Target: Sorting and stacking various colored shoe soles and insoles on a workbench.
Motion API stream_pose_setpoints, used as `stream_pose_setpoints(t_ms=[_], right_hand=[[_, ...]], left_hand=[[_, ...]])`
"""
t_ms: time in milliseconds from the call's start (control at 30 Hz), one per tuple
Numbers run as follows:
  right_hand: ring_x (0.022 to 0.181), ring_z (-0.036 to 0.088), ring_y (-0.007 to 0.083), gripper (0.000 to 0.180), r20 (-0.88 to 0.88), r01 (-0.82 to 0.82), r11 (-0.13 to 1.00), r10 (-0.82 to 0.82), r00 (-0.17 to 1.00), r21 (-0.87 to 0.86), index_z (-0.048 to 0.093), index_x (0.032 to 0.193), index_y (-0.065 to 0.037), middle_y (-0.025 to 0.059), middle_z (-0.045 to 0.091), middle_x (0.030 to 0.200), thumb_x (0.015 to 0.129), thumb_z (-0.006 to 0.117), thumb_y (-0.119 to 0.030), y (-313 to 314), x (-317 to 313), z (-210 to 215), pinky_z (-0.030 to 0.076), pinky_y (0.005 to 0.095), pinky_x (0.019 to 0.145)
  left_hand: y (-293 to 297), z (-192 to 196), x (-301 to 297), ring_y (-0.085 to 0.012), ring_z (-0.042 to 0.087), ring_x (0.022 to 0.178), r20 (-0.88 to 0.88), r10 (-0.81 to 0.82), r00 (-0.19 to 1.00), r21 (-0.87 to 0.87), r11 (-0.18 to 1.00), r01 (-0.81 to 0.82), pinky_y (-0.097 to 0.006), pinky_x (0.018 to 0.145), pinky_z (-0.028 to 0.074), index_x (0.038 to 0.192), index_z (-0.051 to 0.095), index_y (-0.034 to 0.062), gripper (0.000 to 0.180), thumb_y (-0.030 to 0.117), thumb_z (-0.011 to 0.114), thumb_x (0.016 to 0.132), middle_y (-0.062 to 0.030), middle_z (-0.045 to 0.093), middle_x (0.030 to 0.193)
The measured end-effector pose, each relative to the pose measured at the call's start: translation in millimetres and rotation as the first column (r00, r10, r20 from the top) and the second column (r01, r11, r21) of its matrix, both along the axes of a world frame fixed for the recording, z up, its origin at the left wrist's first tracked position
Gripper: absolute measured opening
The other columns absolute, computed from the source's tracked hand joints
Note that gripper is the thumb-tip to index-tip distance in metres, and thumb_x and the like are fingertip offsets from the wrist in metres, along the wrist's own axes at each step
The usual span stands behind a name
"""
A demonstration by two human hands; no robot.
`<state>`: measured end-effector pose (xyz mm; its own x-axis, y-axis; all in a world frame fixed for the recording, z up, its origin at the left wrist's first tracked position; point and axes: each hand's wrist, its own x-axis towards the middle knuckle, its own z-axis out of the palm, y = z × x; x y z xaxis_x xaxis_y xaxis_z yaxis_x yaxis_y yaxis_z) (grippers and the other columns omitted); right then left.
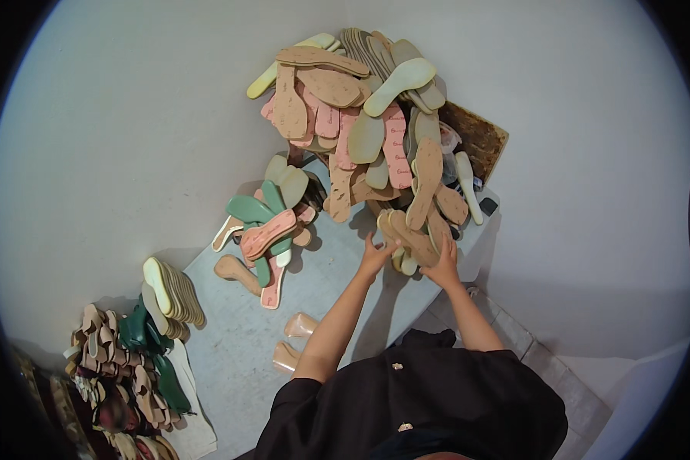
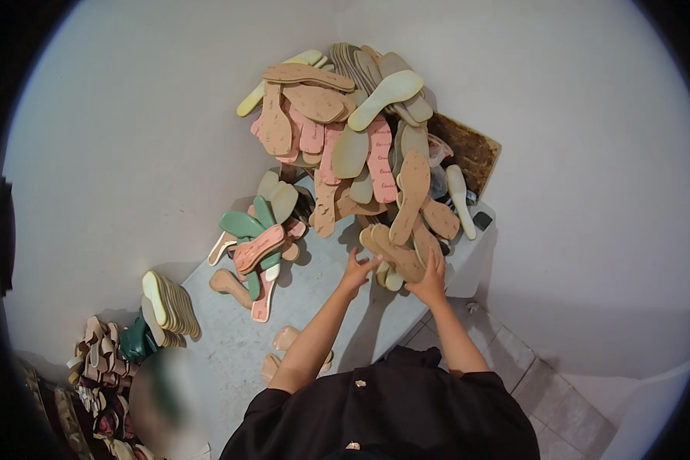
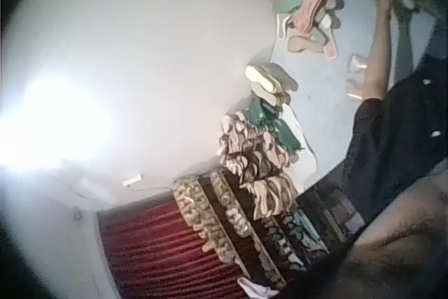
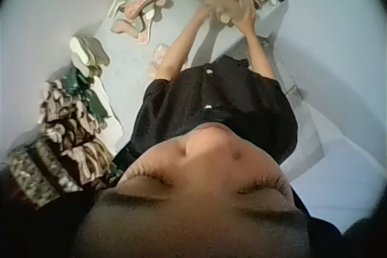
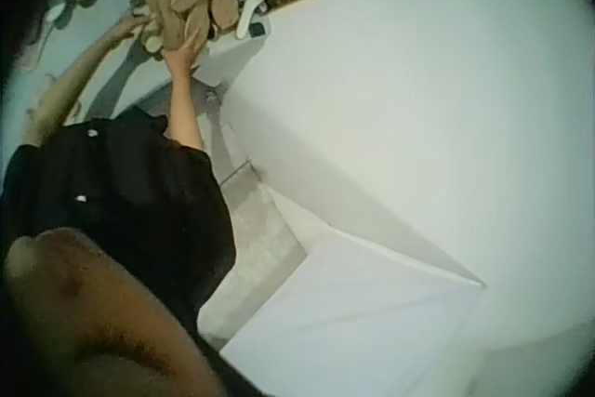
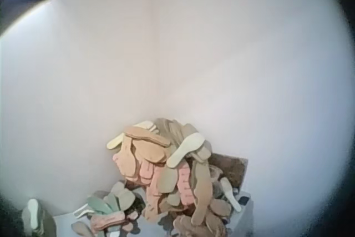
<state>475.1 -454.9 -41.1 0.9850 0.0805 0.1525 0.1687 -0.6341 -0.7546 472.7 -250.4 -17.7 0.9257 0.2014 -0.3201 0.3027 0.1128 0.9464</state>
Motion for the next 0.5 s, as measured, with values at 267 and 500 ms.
stream_pose_setpoints(t_ms=[267, 500], right_hand=[[0.124, 0.028, 0.0433, 0.104, -0.048, 0.083, 0.987, -0.09, 0.995, -0.138, 0.015, 0.141, -0.013, 0.0257, 0.027, 0.134, 0.056, 0.075, -0.016, 15.0, -6.4, -11.8, 0.029, 0.0478, 0.101], [0.117, 0.041, 0.0393, 0.086, -0.076, -0.087, 0.991, 0.08, 0.994, -0.103, 0.025, 0.138, -0.017, 0.0243, 0.038, 0.127, 0.065, 0.069, -0.023, 29.3, -21.9, 3.3, 0.033, 0.0483, 0.096]], left_hand=[[-41.3, -53.8, 0.7, -0.0239, 0.056, 0.101, 0.117, -0.091, 0.989, 0.151, 0.986, 0.073, -0.033, 0.082, 0.046, 0.128, 0.035, -0.0019, 0.078, 0.031, 0.075, 0.071, -0.0163, 0.055, 0.113], [-15.9, -40.6, -23.2, -0.0138, 0.06, 0.083, 0.219, 0.021, 0.976, 0.064, 0.997, -0.035, -0.027, 0.073, 0.048, 0.108, 0.053, -0.0021, 0.04, 0.016, 0.07, 0.076, -0.0078, 0.062, 0.095]])
